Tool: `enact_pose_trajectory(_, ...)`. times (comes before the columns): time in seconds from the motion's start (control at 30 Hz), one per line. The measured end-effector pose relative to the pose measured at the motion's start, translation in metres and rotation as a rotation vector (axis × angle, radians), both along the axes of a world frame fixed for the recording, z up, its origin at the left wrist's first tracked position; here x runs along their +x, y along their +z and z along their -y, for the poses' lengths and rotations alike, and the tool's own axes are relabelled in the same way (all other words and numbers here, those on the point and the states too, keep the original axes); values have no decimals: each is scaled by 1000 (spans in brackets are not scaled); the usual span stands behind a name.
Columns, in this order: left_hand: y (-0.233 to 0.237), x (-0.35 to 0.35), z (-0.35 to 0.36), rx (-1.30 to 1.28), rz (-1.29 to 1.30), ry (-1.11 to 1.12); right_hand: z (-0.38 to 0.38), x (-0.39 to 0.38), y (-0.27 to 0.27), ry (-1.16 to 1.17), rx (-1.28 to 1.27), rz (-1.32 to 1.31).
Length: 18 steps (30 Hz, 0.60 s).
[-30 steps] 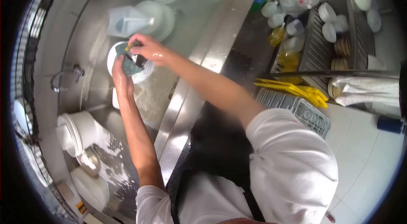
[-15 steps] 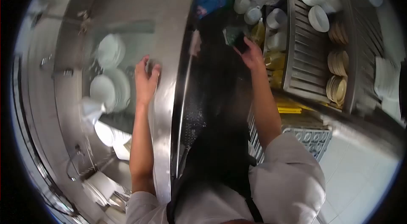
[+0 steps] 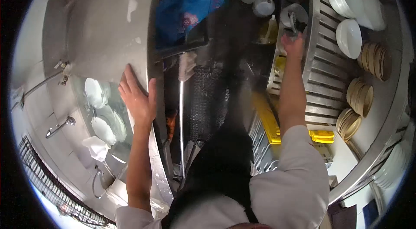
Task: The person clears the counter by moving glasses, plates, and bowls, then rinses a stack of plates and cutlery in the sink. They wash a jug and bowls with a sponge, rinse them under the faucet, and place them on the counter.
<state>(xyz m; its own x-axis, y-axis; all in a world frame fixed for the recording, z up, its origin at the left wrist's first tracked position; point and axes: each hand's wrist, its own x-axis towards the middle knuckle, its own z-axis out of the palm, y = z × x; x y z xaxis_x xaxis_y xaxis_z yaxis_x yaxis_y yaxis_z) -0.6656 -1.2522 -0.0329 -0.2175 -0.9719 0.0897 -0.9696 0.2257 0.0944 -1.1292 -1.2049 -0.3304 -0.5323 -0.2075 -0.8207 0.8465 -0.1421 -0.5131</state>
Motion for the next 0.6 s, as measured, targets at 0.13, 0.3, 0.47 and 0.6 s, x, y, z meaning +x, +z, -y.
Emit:
enact_pose_trajectory(0.13,1,6,3,-28,2,-4,3,46,-20,311,-67,-34)
enact_pose_trajectory(0.3,6,24,7,55,-284,-97,-41,160,17,668,-258,212)
enact_pose_trajectory(0.47,71,47,13,423,66,-297,-43,196,14,1216,-185,126)
enact_pose_trajectory(0.6,114,89,-10,185,48,-450,-15,262,97,1366,-62,-466)
